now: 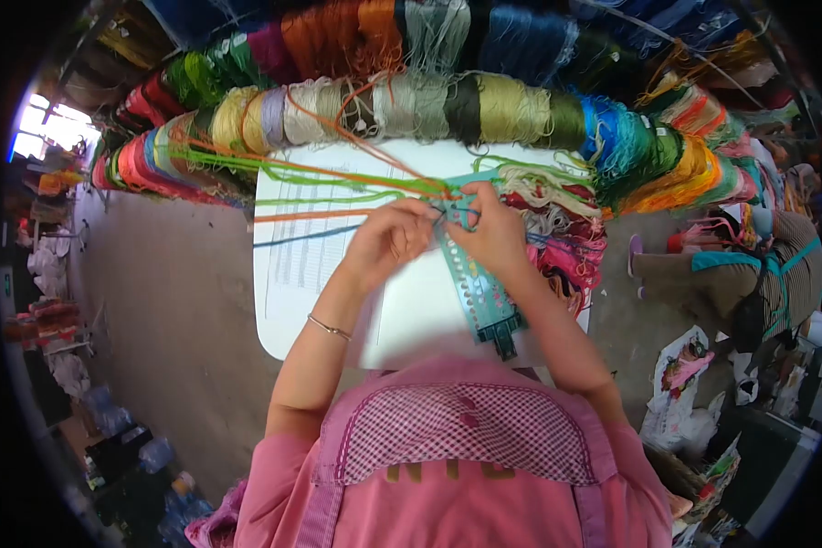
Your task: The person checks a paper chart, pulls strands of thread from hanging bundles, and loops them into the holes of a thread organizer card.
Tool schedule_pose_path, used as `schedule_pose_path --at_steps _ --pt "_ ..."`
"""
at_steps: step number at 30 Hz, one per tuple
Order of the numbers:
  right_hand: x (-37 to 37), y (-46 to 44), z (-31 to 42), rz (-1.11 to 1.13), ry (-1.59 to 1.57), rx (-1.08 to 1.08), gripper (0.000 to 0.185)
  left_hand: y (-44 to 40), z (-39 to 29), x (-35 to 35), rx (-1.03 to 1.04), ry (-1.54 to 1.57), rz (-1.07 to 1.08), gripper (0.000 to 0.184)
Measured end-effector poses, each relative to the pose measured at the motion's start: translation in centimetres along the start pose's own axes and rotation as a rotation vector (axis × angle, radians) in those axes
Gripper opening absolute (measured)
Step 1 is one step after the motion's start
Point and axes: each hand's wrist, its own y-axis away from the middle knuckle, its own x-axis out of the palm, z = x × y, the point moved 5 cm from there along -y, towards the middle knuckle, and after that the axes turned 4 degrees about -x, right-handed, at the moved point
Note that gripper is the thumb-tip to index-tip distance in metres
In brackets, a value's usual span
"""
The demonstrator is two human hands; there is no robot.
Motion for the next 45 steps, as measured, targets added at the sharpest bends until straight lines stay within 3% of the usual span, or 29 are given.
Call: schedule_pose_path --at_steps 2,3,5,7,9,10,11,12,13,14,16,18,21,23,24,27,30,34,38,41,45 --pt "0.3 0.4 0.2 -0.035 0.029 -0.051 0.062 -0.3 0.2 2.3 -0.131 -0.408 0.05 0.036" --pt "0.3 0.4 0.3 -0.06 0.048 -0.076 0.063 -1.6 1.1 2.3 -0.052 -0.647 0.041 0.027" --pt "0.1 0.5 0.4 -0.07 0.054 -0.105 0.061 -2.1 1.3 2.5 -0.036 -0.873 0.033 0.015" --pt "-0.2 0.1 0.2 -0.016 0.059 -0.098 0.058 -2.0 0.1 1.0 0.175 -0.86 0.13 0.013" --pt "0.1 0.0 -0.3 0.106 0.056 -0.052 0.055 0.0 -3.8 -2.8 0.416 -1.08 -0.079 0.013" --pt "0.1 -0.1 -0.5 0.1 0.046 -0.065 0.053 1.9 -6.6 -3.9 0.376 -1.012 -0.138 0.013" --pt "0.1 -0.2 -0.7 0.087 0.068 -0.057 0.052 4.4 -8.9 -6.1 0.172 -0.905 -0.342 0.013" --pt "0.0 -0.4 -0.9 0.075 0.089 -0.048 0.052 6.5 -11.1 -9.4 0.166 -0.706 -0.534 0.014" --pt "0.1 -0.4 -1.2 0.065 0.11 -0.038 0.051 6.1 -11.8 -10.4 0.215 -0.841 -0.435 0.015" --pt "0.8 -0.2 -1.8 -0.016 0.122 -0.1 0.052 10.5 -15.6 -17.1 0.261 -0.445 -0.583 0.018" --pt "-0.3 -0.4 -1.3 0.054 -0.045 -0.117 0.052 15.0 -18.8 -20.4 0.347 -0.413 -0.717 0.022" --pt "-3.2 -1.7 0.0 0.12 -0.364 -0.025 0.042 18.6 -19.9 -19.7 0.482 -0.848 -1.402 0.028" --pt "-10.3 -8.6 -1.8 -0.35 -0.525 -0.128 0.013 20.5 -20.0 -24.8 0.772 -1.13 -1.196 0.03" --pt "-15.8 -12.6 -1.6 -0.633 -0.167 -0.299 0.009 18.8 -17.9 -19.4 0.514 -0.919 -1.059 0.027" --pt "-16.7 -14.8 -2.5 -0.651 -0.071 -0.289 0.012 17.6 -16.1 -16.4 0.391 -0.81 -0.989 0.026" --pt "-16.5 -20.4 -5.9 -0.733 0.124 -0.175 0.019 15.1 -13.1 -12.9 0.39 -0.813 -0.927 0.024" --pt "-16.0 -23.0 -6.4 -0.761 0.2 -0.135 0.021 13.8 -11.7 -11.8 0.392 -0.744 -0.837 0.023" --pt "-15.7 -23.3 -7.2 -0.842 0.197 -0.312 0.022 14.2 -11.5 -11.0 0.406 -0.695 -0.837 0.022" --pt "-15.8 -21.6 -8.2 -0.769 0.157 -0.34 0.017 15.1 -11.4 -11.0 0.414 -0.621 -0.823 0.022" --pt "-14.2 -23.6 -11.9 -0.534 -0.573 -0.139 0.015 15.2 -10.9 -11.4 0.393 -0.604 -0.817 0.022" --pt "-13.9 -23.5 -11.7 -0.49 -0.708 -0.102 0.016 14.9 -10.1 -11.5 0.354 -0.578 -0.847 0.021"
